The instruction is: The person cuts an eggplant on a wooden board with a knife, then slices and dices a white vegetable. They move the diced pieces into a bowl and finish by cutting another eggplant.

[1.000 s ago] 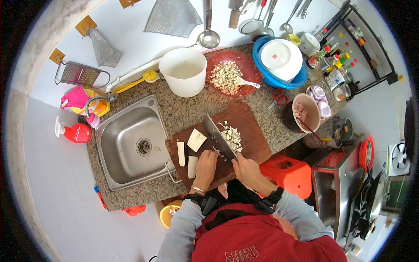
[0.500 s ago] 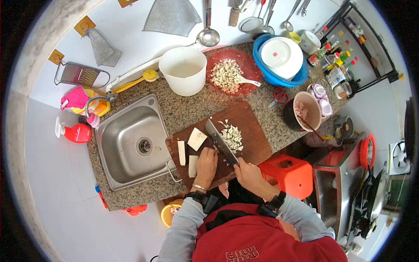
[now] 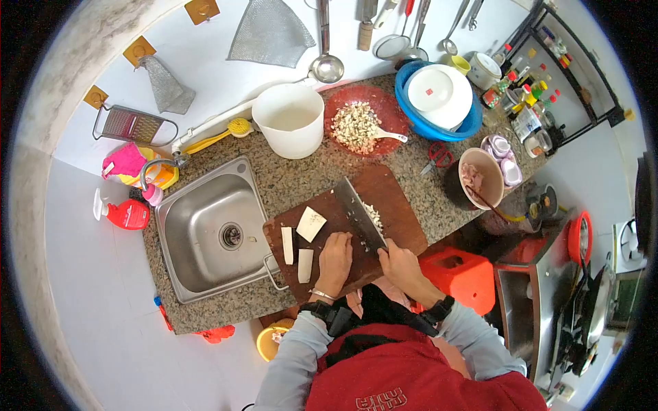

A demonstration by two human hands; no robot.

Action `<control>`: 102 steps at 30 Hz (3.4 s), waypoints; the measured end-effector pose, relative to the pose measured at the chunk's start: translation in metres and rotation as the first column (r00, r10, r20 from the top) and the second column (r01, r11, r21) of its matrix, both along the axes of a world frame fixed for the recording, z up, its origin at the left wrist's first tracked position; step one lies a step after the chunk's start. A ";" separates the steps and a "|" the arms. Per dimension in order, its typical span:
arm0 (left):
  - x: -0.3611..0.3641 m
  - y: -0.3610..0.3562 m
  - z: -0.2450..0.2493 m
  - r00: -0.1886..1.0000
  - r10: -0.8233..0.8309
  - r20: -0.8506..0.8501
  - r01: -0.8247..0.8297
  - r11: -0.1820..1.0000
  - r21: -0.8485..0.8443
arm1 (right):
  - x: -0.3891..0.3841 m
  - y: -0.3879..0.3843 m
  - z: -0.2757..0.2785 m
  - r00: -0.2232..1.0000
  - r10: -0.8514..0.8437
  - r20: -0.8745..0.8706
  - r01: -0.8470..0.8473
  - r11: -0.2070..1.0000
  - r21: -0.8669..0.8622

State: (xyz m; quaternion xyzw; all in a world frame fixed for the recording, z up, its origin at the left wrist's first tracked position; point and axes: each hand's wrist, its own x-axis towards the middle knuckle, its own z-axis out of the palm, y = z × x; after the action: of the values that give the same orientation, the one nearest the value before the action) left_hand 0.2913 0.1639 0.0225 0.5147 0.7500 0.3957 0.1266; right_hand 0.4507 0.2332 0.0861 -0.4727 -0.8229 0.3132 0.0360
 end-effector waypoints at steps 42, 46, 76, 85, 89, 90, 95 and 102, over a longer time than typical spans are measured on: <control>-0.018 0.013 0.026 0.700 0.472 0.536 -0.247 0.864 -0.439 | 0.020 -0.010 0.030 0.977 0.211 0.023 -0.211 0.977 0.014; -0.020 0.013 0.017 0.709 0.459 0.535 -0.236 0.870 -0.434 | 0.012 -0.006 0.021 0.951 0.291 0.103 -0.293 0.956 0.013; -0.019 0.013 0.013 0.725 0.439 0.530 -0.245 0.884 -0.398 | 0.004 0.008 0.034 0.959 0.270 0.091 -0.269 0.963 -0.023; -0.019 0.014 0.016 0.729 0.451 0.514 -0.254 0.876 -0.409 | 0.004 0.009 0.016 0.959 0.266 0.096 -0.267 0.964 -0.006; -0.018 0.013 0.017 0.748 0.436 0.500 -0.245 0.882 -0.402 | 0.012 0.008 0.032 0.966 0.256 0.030 -0.256 0.967 -0.019; -0.018 0.013 0.019 0.736 0.443 0.512 -0.245 0.879 -0.409 | 0.015 0.008 0.031 0.963 0.269 0.026 -0.269 0.963 -0.015; -0.018 0.013 0.023 0.735 0.445 0.511 -0.246 0.878 -0.411 | 0.004 0.009 0.021 0.953 0.293 0.079 -0.291 0.956 -0.034; -0.022 0.015 0.011 0.745 0.429 0.511 -0.243 0.888 -0.390 | -0.004 0.011 0.018 0.958 0.285 0.037 -0.286 0.958 0.020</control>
State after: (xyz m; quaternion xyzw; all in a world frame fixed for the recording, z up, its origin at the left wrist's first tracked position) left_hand 0.2690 0.1785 0.0340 0.1972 0.8060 0.4325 0.3526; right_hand 0.4469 0.2444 0.1039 -0.3539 -0.8868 0.2966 -0.0174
